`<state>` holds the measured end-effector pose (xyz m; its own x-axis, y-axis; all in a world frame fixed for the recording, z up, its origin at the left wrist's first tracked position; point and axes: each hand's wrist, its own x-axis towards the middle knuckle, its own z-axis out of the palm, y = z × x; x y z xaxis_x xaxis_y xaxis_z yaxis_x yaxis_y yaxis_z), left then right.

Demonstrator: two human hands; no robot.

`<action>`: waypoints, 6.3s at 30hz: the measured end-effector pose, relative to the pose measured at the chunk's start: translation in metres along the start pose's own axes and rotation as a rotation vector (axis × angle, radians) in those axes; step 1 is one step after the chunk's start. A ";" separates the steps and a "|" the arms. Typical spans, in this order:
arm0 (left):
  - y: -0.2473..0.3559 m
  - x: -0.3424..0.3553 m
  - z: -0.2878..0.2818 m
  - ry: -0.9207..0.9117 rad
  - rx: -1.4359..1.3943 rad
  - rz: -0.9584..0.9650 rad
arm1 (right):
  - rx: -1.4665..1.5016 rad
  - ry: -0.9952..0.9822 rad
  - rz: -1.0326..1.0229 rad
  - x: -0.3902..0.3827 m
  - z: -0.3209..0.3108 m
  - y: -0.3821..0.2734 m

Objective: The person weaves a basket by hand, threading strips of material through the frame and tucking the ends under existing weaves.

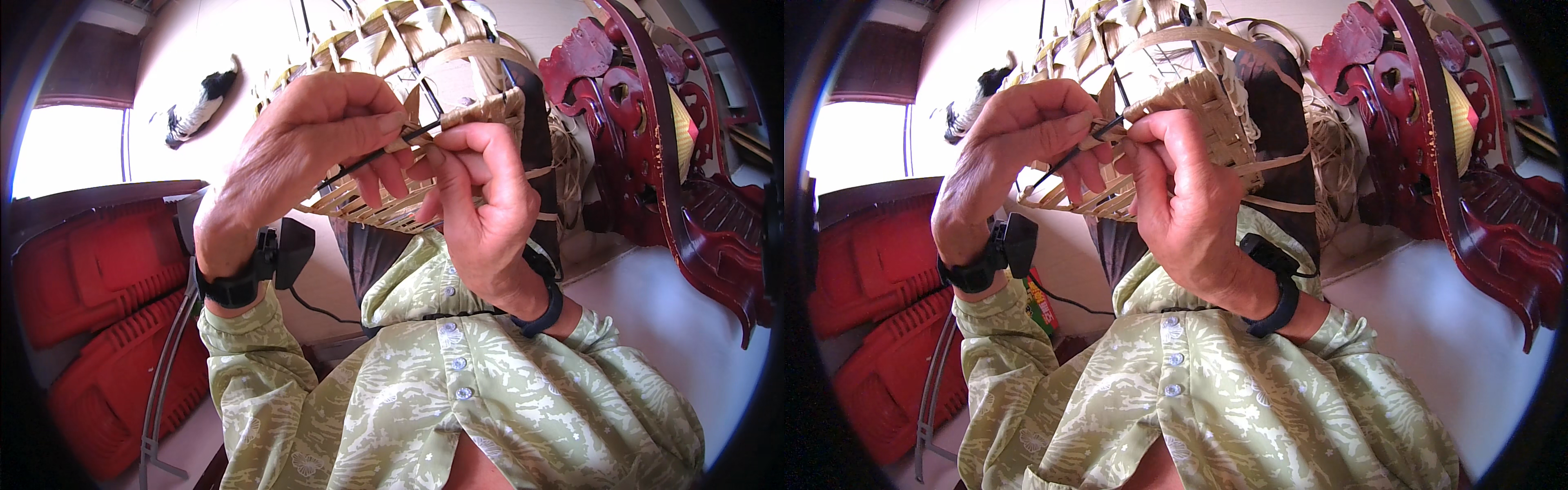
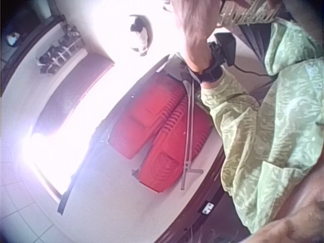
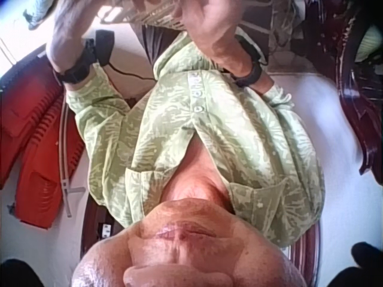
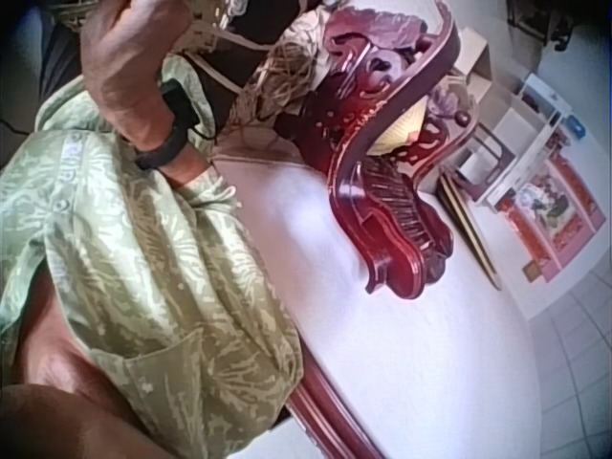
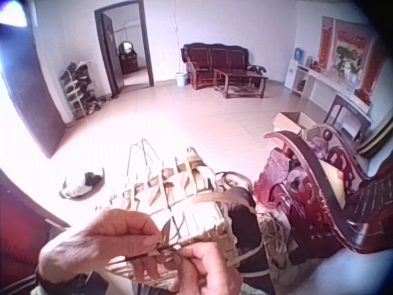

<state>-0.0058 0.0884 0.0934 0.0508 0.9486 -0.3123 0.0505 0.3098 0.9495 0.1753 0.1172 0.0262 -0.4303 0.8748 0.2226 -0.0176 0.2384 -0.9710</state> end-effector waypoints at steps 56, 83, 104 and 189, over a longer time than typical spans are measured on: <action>-0.003 -0.008 0.008 0.053 0.114 0.044 | -0.524 -0.020 -0.292 0.001 -0.018 -0.006; -0.009 -0.006 0.031 0.299 0.130 0.114 | -0.457 0.051 -0.428 0.020 -0.024 -0.028; -0.016 -0.011 0.019 0.183 0.108 0.189 | -0.533 -0.102 -0.448 0.035 -0.025 -0.039; -0.031 -0.007 0.046 0.594 0.713 0.677 | -0.358 -0.006 -0.475 0.039 -0.044 -0.021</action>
<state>0.0380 0.0694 0.0648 -0.1860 0.8461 0.4995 0.7553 -0.2020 0.6234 0.1987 0.1650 0.0595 -0.4546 0.6355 0.6241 0.0953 0.7314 -0.6753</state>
